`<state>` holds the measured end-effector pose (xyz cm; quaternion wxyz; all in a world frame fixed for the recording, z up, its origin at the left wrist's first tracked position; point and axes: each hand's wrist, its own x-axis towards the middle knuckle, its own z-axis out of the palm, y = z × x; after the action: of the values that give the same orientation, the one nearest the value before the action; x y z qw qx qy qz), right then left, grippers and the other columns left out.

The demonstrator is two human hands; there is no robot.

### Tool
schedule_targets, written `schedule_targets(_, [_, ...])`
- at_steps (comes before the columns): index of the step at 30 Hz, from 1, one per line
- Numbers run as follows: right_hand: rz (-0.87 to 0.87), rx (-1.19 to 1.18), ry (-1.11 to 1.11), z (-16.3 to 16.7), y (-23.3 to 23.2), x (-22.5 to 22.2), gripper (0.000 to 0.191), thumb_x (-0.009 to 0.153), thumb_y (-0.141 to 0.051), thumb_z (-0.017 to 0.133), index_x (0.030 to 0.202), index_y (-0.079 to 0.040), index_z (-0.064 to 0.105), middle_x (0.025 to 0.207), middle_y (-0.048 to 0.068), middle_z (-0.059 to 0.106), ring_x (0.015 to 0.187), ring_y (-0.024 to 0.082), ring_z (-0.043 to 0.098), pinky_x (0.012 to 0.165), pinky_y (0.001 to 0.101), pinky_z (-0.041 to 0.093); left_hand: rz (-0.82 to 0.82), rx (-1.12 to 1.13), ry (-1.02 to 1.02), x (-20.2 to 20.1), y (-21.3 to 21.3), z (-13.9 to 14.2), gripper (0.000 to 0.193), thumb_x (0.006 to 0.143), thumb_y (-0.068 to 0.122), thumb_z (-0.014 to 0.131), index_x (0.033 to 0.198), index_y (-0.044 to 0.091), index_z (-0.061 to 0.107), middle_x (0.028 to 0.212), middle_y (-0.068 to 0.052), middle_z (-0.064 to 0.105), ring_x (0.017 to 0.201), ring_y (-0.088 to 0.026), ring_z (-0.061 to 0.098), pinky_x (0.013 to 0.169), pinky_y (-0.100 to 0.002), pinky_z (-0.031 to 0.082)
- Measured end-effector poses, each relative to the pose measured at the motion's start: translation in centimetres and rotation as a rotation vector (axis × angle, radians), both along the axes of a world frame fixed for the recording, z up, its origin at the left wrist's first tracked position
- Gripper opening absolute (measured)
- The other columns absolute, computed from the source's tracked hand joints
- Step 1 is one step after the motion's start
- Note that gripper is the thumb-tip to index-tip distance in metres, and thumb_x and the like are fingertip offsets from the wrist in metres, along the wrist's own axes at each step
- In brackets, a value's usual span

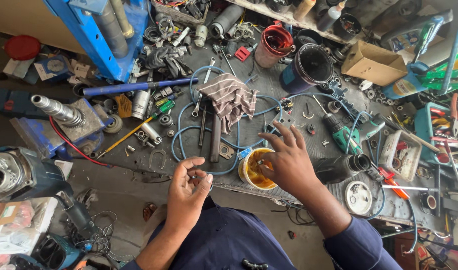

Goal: The person applies grease to small mechanical parts and assembles them into a larger housing. They repeatedly pick up parts, apply grease, insert them into the housing, and wipe excess grease with a cloth.

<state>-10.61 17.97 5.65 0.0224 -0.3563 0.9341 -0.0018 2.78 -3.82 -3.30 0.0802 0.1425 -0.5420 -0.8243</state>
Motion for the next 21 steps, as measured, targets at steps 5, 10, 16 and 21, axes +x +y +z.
schedule_targets(5, [0.018,-0.053,0.037,-0.6,-0.3,0.2,0.019,0.070,-0.035,0.081,0.087,-0.027,0.083,0.139,0.001,0.057,0.146,0.032,0.030,0.121,0.0588,0.013,0.001,-0.023,0.051,-0.3,-0.5,-0.3,0.043,0.091,0.005,0.072,0.131,0.004,0.055,0.104,-0.004,0.058,0.088,-0.008,0.056,0.075,-0.023,0.053])
schedule_targets(10, [-0.003,-0.069,0.041,0.1,-0.6,0.4,0.020,0.071,-0.035,0.080,0.086,-0.023,0.083,0.140,0.002,0.057,0.147,0.032,0.030,0.122,0.0581,0.014,-0.030,0.024,0.011,-0.7,-1.2,-0.4,0.042,0.091,0.004,0.070,0.130,0.004,0.055,0.102,-0.005,0.058,0.084,-0.009,0.056,0.071,-0.023,0.053])
schedule_targets(16, [-0.070,-0.059,0.041,2.7,-0.8,0.6,0.024,0.070,-0.038,0.082,0.084,-0.019,0.083,0.139,0.002,0.058,0.146,0.033,0.031,0.121,0.0566,0.015,-0.067,-0.040,0.071,-1.3,-2.5,-0.2,0.038,0.092,0.002,0.069,0.128,0.001,0.056,0.118,-0.005,0.057,0.096,-0.009,0.057,0.078,-0.024,0.055])
schedule_targets(21, [-0.173,-0.026,0.029,3.2,-1.0,1.1,0.024,0.068,-0.038,0.083,0.082,-0.019,0.084,0.136,0.001,0.060,0.145,0.032,0.032,0.122,0.0556,0.015,-0.091,-0.028,0.078,-1.8,-4.8,-0.3,0.037,0.092,0.001,0.069,0.127,0.000,0.056,0.124,-0.006,0.058,0.098,-0.009,0.057,0.081,-0.025,0.053])
